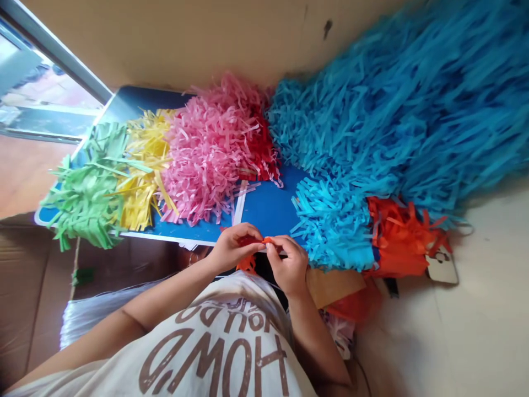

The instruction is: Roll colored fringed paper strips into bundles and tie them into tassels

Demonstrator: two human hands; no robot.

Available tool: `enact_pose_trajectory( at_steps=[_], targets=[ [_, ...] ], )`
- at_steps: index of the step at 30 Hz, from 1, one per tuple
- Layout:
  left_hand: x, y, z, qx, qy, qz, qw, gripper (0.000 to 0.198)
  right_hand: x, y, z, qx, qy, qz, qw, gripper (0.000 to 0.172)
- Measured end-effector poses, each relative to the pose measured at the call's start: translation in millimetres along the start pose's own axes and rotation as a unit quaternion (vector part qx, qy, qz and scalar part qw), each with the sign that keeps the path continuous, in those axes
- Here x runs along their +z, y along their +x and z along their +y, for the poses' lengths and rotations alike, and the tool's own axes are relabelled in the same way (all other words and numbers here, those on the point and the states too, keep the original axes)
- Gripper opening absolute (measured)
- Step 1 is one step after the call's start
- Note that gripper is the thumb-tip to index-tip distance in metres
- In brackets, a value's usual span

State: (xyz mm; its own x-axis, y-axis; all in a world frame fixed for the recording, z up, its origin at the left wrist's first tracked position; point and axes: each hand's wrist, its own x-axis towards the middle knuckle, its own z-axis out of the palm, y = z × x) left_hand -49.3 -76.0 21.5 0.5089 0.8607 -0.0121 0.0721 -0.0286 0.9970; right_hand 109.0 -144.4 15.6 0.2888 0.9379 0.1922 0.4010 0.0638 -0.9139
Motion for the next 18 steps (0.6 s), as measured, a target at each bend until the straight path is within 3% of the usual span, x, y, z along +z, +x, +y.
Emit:
enact_pose_trajectory(
  at_steps=[4,8,12,15,18],
  targets=[
    [4.7,-4,0,0.08,0.041,-0.031,0.995,0.024,-4,-4,3,0.011,-0.024,0.006,1.0,0.014],
    [9.1,-4,-3,0.074,-0.006,-0.09,0.993,0.024,-11,-16,13,0.062,-0.01,-0.003,0.998,0.012],
    [18.1,-1,-10,-0.042,-0.139,-0.111,0.983,0.029,-13,-25,15,0.078,-0.007,0.011,0.997,0.012],
    [25.2,2,-11,-0.167,-0.23,-0.11,0.952,0.04,-12,-25,10,0.052,-0.025,0.02,0.998,0.013],
    [26.8,3,-9,-0.254,-0.252,-0.135,0.924,0.04,-17,-29,11,0.031,-0.052,0.013,0.998,0.015]
  ],
)
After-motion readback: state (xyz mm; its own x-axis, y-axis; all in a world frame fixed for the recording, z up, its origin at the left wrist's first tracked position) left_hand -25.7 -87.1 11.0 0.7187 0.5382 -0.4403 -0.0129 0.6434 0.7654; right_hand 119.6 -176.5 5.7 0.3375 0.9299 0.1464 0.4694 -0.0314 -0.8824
